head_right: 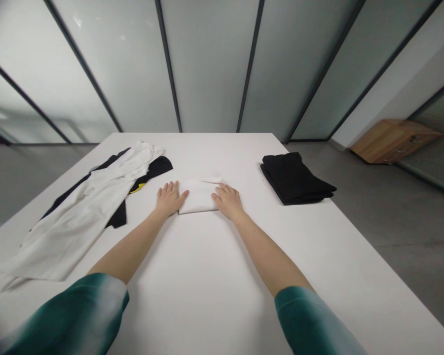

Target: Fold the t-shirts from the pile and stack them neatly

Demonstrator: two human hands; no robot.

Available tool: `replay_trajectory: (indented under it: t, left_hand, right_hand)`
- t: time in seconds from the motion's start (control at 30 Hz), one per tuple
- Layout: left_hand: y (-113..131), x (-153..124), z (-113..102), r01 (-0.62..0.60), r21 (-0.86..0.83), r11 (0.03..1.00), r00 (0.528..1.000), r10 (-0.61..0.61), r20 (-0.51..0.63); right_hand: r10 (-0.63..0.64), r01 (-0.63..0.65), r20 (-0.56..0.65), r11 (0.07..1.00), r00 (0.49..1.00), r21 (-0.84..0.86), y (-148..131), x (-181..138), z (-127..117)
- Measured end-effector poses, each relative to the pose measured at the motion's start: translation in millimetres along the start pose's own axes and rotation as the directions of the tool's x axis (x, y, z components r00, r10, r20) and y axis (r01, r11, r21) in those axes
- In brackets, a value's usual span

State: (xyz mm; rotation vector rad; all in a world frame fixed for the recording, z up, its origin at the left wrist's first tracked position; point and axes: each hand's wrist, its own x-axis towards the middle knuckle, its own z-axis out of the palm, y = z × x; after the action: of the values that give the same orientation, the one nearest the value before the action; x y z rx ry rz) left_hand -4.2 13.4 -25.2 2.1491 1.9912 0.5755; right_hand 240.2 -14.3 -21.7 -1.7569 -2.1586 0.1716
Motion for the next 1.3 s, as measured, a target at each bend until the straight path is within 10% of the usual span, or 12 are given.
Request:
replay_trajectory:
  t: [0.2,0.43,0.7,0.97,1.13,1.3]
  left_hand:
    - [-2,0,-9,0.05,0.016,0.999,0.991,-0.048,-0.129]
    - [10,-7,-13,-0.044,0.038,0.998,0.997,0.046,-0.059]
    - [13,-9,-7,-0.074,-0.02,0.997,0.997,0.074,-0.001]
    - [7,-4,0,-0.125,-0.28,0.952,0.992,0.119,-0.038]
    - [8,-2,0,0.017,-0.647,0.762,0.999,0.015,0.045]
    - [13,2,0,0.063,-0.966,0.251,0.998,-0.02,0.06]
  right_hand:
    - [0.22,-0.202,-0.159,0.972,0.962,0.121,20,3,6]
    - [0.111,-0.098,-0.072,0.982,0.991,0.163,19,4,9]
    - [0.308,-0.303,-0.069,0.951,0.949,0.067,14,5,13]
    - [0.242,-0.217,-0.04,0.922,0.969,0.32,15,6,10]
    - [0.224,-0.133,-0.014,0.623,0.974,0.771,8,7,8]
    - [0.338,-0.262,0.215,0.101,0.916,0.96,-1,11,-6]
